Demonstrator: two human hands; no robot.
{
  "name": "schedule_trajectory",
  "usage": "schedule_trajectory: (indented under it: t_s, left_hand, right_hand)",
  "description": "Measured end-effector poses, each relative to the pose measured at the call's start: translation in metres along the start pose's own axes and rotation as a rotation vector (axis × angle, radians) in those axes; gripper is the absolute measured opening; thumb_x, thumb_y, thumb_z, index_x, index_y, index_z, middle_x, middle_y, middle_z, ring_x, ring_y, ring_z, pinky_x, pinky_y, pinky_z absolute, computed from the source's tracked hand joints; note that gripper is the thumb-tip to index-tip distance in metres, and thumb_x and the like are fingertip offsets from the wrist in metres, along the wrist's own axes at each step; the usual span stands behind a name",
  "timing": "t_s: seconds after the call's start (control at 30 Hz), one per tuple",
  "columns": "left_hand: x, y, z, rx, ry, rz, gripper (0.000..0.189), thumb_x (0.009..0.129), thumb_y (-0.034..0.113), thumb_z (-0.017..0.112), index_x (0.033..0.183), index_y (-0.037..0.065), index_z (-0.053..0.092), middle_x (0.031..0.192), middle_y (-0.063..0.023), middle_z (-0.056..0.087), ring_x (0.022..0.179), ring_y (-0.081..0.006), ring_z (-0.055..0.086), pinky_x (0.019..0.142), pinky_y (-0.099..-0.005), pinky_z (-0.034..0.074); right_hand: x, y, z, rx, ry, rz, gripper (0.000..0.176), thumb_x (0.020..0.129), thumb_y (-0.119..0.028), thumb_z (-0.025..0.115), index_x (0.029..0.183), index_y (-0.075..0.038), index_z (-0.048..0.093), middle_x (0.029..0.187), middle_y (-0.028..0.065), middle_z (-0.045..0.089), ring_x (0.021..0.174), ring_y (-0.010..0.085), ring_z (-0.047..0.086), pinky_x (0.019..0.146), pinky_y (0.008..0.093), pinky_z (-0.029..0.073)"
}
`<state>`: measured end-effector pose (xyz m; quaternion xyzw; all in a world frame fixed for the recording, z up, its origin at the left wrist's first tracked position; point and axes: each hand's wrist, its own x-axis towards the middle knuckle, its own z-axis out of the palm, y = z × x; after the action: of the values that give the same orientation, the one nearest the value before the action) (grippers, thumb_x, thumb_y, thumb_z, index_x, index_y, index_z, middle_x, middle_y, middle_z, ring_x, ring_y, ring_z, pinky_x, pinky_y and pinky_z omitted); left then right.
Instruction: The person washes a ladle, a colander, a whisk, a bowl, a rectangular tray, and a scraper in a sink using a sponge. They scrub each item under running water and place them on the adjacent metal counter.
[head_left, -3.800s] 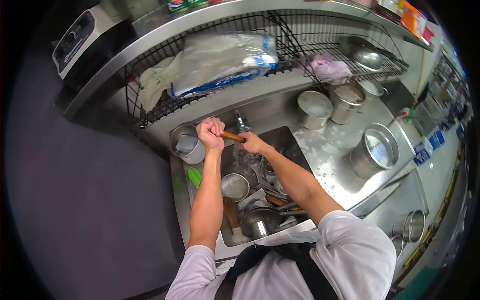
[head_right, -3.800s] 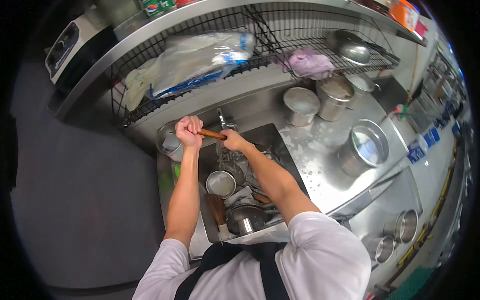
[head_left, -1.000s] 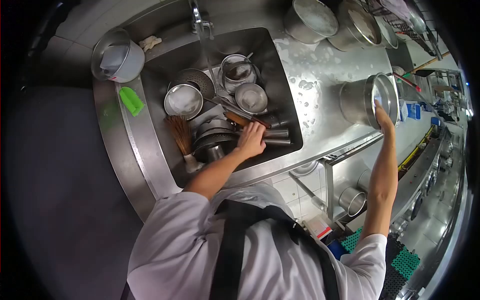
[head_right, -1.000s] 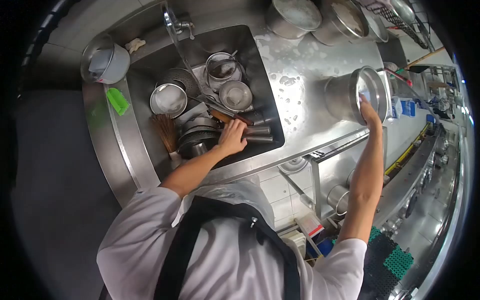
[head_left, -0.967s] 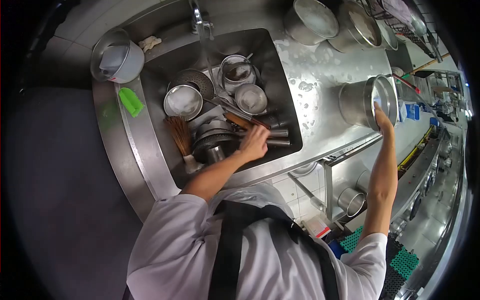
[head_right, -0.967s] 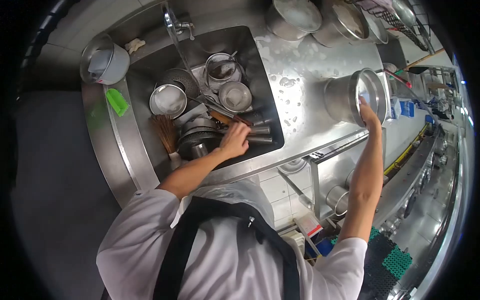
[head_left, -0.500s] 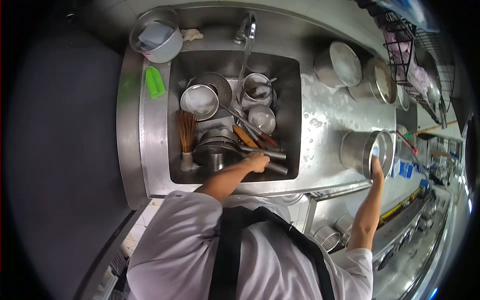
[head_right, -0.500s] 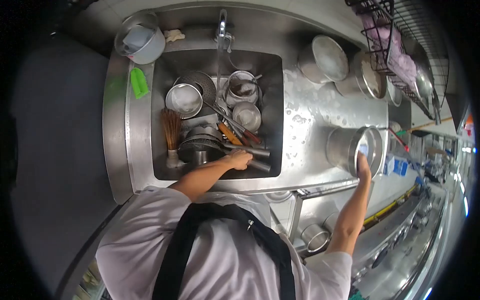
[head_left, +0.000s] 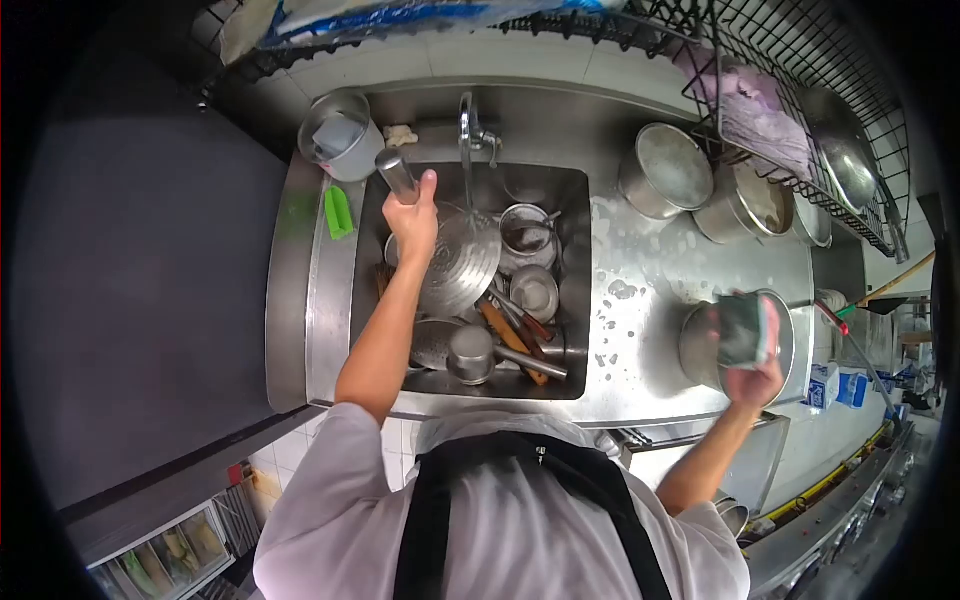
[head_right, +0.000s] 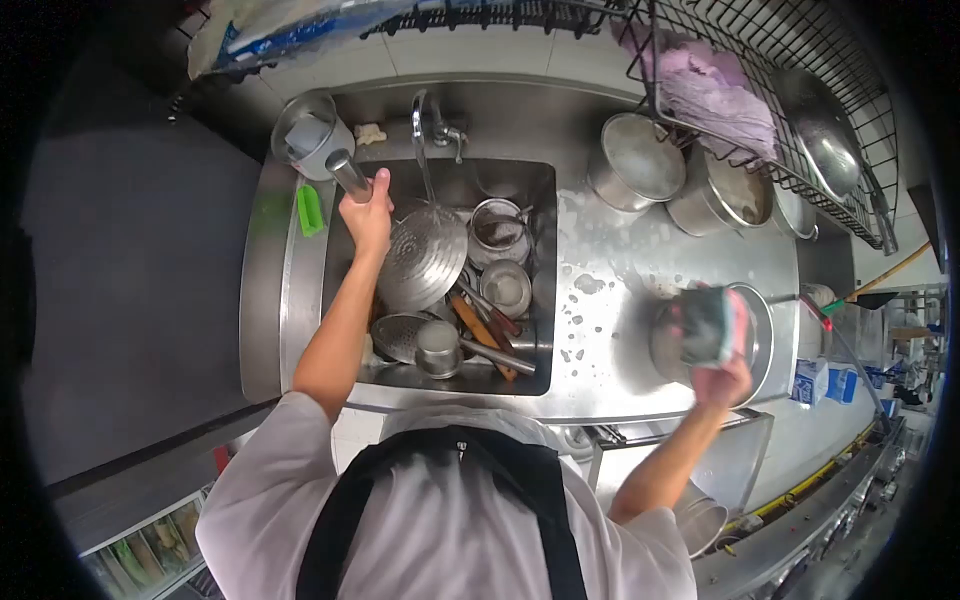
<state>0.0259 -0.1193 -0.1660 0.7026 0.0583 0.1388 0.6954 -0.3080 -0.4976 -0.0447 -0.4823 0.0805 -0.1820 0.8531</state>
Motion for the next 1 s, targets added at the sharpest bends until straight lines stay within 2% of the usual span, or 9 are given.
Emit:
schedule_trajectory:
  t_s: [0.23, 0.37, 0.43, 0.5, 0.63, 0.73, 0.83, 0.97, 1.0]
  left_hand:
    - [0.039, -0.041, 0.029, -0.465, 0.558, -0.258, 0.04, 0.085, 0.026, 0.077, 0.063, 0.011, 0.048, 0.056, 0.0018, 0.045, 0.046, -0.0111, 0.041, 0.043, -0.0276, 0.036]
    - [0.017, -0.025, 0.007, -0.664, 0.582, -0.444, 0.042, 0.089, 0.035, 0.072, 0.068, 0.009, 0.046, 0.057, 0.0006, 0.041, 0.047, -0.0123, 0.04, 0.042, -0.0293, 0.036]
    - [0.01, -0.023, -0.004, -0.705, 0.58, -0.486, 0.044, 0.09, 0.039, 0.07, 0.071, 0.009, 0.046, 0.057, -0.0001, 0.039, 0.047, -0.0131, 0.04, 0.042, -0.0299, 0.037]
    - [0.014, -0.029, -0.014, -0.723, 0.597, -0.526, 0.045, 0.092, 0.043, 0.068, 0.072, 0.009, 0.045, 0.056, -0.0007, 0.039, 0.047, -0.0138, 0.04, 0.042, -0.0303, 0.037]
    - [0.05, -0.041, -0.078, -0.63, 0.607, -0.401, 0.047, 0.095, 0.043, 0.062, 0.07, 0.01, 0.04, 0.056, -0.0008, 0.037, 0.044, -0.0148, 0.037, 0.041, -0.0324, 0.037]
    - [0.039, -0.042, -0.068, -0.509, 0.608, -0.462, 0.044, 0.097, 0.04, 0.06, 0.07, 0.01, 0.04, 0.055, -0.0003, 0.034, 0.043, -0.0149, 0.035, 0.041, -0.0338, 0.038]
    - [0.033, -0.062, -0.046, -0.609, 0.58, -0.583, 0.042, 0.098, 0.038, 0.057, 0.071, 0.011, 0.041, 0.054, -0.0002, 0.032, 0.044, -0.015, 0.035, 0.042, -0.0344, 0.038]
    - [0.061, -0.041, -0.063, -0.595, 0.585, -0.476, 0.044, 0.098, 0.034, 0.057, 0.065, 0.013, 0.036, 0.054, -0.0003, 0.032, 0.045, -0.0138, 0.036, 0.041, -0.0333, 0.037]
    - [0.067, -0.042, -0.071, -0.562, 0.571, -0.455, 0.046, 0.098, 0.033, 0.057, 0.063, 0.014, 0.034, 0.053, -0.0001, 0.033, 0.044, -0.0137, 0.036, 0.042, -0.0328, 0.038]
  right_hand:
    - [0.07, 0.163, 0.059, -0.265, -0.008, 0.265, 0.082, 0.066, -0.028, 0.061, 0.142, -0.015, 0.034, 0.129, 0.0158, 0.049, 0.112, 0.0336, 0.059, 0.093, 0.0434, 0.052]
    - [0.136, 0.278, 0.12, -0.773, -0.112, 0.012, 0.065, 0.08, -0.005, 0.056, 0.142, -0.011, 0.037, 0.133, 0.0204, 0.046, 0.132, 0.0384, 0.041, 0.112, 0.0444, 0.034]
    - [0.162, 0.359, 0.146, -0.89, -0.202, -0.137, 0.053, 0.083, -0.003, 0.054, 0.135, -0.003, 0.042, 0.133, 0.0265, 0.044, 0.128, 0.0427, 0.041, 0.107, 0.0481, 0.036]
    - [0.154, 0.393, 0.174, -1.109, -0.41, -0.16, 0.062, 0.09, -0.005, 0.053, 0.148, -0.008, 0.033, 0.151, 0.0262, 0.031, 0.141, 0.0416, 0.03, 0.118, 0.0465, 0.024]
    - [0.134, 0.351, 0.151, -1.348, -1.124, 0.059, 0.057, 0.094, -0.017, 0.052, 0.148, -0.007, 0.033, 0.156, 0.024, 0.025, 0.147, 0.0416, 0.017, 0.119, 0.0544, 0.016]
    - [0.149, 0.377, 0.134, -1.844, -0.785, -0.24, 0.06, 0.093, -0.021, 0.051, 0.148, -0.008, 0.034, 0.155, 0.0203, 0.028, 0.148, 0.0373, 0.018, 0.119, 0.0525, 0.019]
    - [0.159, 0.407, 0.19, -1.478, -0.334, -0.045, 0.065, 0.097, -0.027, 0.051, 0.154, -0.011, 0.024, 0.162, 0.0146, 0.015, 0.151, 0.0331, 0.009, 0.12, 0.0529, 0.012]
    - [0.129, 0.374, 0.161, -1.346, -1.084, 0.13, 0.068, 0.098, -0.041, 0.048, 0.155, -0.012, 0.023, 0.162, 0.015, 0.014, 0.151, 0.0344, 0.008, 0.119, 0.0556, 0.012]
    - [0.133, 0.336, 0.163, -1.677, -1.2, -0.004, 0.067, 0.099, -0.045, 0.044, 0.153, -0.011, 0.025, 0.161, 0.015, 0.017, 0.15, 0.0337, 0.011, 0.119, 0.0556, 0.013]
